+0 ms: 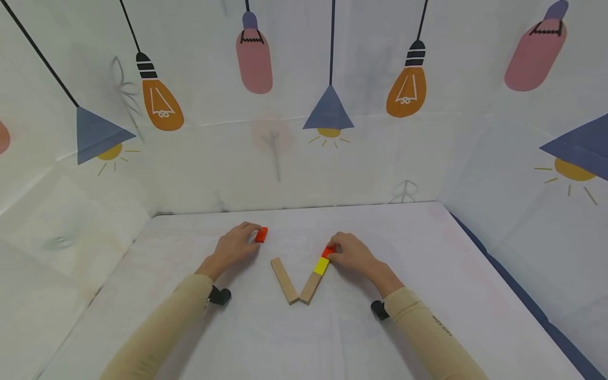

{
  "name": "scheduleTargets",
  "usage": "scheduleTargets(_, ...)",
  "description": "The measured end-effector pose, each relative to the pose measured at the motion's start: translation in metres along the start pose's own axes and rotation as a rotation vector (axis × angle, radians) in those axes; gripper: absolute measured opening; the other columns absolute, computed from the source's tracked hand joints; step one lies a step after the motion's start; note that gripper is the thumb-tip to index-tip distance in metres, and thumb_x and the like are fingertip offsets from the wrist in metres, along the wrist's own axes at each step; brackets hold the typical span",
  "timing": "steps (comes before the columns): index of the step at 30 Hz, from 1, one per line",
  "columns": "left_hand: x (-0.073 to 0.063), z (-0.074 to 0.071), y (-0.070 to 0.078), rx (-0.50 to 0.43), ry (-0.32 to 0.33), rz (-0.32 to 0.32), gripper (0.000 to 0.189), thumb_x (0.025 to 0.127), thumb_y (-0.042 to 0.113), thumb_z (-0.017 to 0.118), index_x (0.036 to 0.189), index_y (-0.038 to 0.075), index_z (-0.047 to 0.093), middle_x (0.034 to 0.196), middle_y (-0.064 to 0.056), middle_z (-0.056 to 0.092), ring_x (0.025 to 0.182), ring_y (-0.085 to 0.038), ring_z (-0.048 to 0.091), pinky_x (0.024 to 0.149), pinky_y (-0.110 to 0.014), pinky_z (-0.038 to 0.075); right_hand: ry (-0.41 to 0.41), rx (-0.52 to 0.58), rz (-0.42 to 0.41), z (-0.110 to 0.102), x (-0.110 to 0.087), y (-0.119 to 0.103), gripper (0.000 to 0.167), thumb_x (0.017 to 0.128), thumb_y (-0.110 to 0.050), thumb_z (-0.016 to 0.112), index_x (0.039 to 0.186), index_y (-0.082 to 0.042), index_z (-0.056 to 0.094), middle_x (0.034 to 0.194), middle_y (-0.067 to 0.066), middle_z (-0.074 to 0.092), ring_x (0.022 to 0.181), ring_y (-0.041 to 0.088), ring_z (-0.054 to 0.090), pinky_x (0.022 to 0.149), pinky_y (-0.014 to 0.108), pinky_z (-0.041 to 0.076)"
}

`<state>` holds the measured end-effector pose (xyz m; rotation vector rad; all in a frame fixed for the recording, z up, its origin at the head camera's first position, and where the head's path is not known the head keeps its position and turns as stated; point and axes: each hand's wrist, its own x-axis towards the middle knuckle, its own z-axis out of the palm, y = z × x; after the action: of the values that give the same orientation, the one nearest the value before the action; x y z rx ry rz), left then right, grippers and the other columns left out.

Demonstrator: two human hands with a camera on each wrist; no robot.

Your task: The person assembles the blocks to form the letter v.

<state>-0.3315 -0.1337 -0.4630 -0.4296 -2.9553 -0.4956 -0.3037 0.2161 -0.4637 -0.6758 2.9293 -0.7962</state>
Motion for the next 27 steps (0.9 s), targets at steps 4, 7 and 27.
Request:
scheduleTargets(4, 0.002, 0.0, -0.002, 0.006, 0.003, 0.011, 0.039, 0.089, 0.02, 0.069, 0.127, 0.023, 0.061, 0.135, -0.002, 0.058, 0.117, -0.023, 0.06, 0.09, -0.045, 0.054, 0.003, 0.0, -0.007, 0.0, -0.001, -0.001, 0.025, 0.09, -0.016, 0.071, 0.113, -0.008, 0.069, 0.112, 0.006, 0.067, 0.103, 0.022, 0.057, 0.098, 0.046, 0.048)
scheduleTargets(7, 0.004, 0.001, -0.003, 0.004, 0.0, 0.02, 0.036, 0.088, 0.02, 0.069, 0.123, 0.023, 0.061, 0.134, -0.002, 0.058, 0.114, -0.023, 0.06, 0.089, -0.045, 0.054, 0.01, 0.0, -0.017, 0.0, -0.002, -0.002, 0.025, 0.089, -0.016, 0.071, 0.113, -0.007, 0.069, 0.112, 0.006, 0.067, 0.103, 0.023, 0.058, 0.098, 0.045, 0.048)
scheduleTargets(27, 0.014, 0.002, -0.001, 0.01, -0.085, 0.002, 0.036, 0.086, 0.015, 0.062, 0.122, 0.018, 0.062, 0.104, 0.001, 0.064, 0.097, -0.019, 0.054, 0.083, -0.039, 0.05, -0.002, 0.004, 0.025, 0.0, -0.001, -0.002, 0.025, 0.09, -0.016, 0.07, 0.114, -0.008, 0.069, 0.115, 0.007, 0.067, 0.108, 0.025, 0.057, 0.101, 0.048, 0.047)
